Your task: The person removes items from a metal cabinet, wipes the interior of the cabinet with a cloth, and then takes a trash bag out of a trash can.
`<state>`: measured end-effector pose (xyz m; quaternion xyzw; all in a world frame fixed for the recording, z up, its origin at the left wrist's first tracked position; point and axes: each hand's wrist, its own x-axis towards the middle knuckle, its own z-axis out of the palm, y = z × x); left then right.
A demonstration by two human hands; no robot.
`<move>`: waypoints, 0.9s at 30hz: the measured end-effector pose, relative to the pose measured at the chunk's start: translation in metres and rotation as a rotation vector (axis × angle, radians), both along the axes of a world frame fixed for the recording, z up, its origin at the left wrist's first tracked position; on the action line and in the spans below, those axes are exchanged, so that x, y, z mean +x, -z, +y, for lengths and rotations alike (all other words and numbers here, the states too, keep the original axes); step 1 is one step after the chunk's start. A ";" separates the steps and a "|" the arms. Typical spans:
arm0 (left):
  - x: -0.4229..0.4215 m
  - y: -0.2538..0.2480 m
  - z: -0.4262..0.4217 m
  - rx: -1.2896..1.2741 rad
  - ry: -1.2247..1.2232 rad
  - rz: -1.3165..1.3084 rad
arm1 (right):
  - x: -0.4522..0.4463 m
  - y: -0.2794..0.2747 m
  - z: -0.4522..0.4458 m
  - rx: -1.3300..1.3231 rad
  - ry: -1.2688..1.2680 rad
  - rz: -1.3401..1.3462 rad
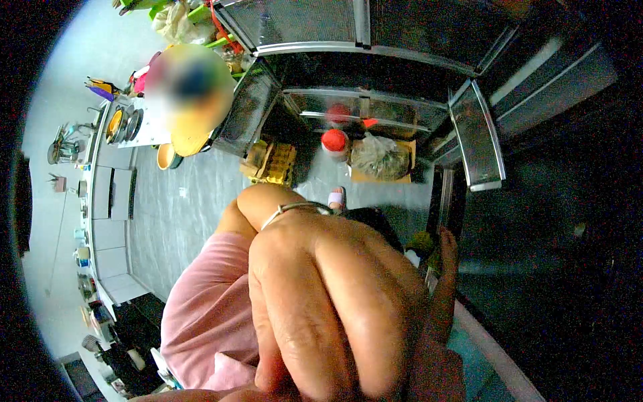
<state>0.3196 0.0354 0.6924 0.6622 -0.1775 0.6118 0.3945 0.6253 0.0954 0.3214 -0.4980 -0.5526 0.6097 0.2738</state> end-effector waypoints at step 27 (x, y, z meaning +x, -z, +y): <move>-0.064 -0.032 -0.068 0.402 -0.797 0.218 | -0.034 0.124 0.062 0.030 -0.154 -0.092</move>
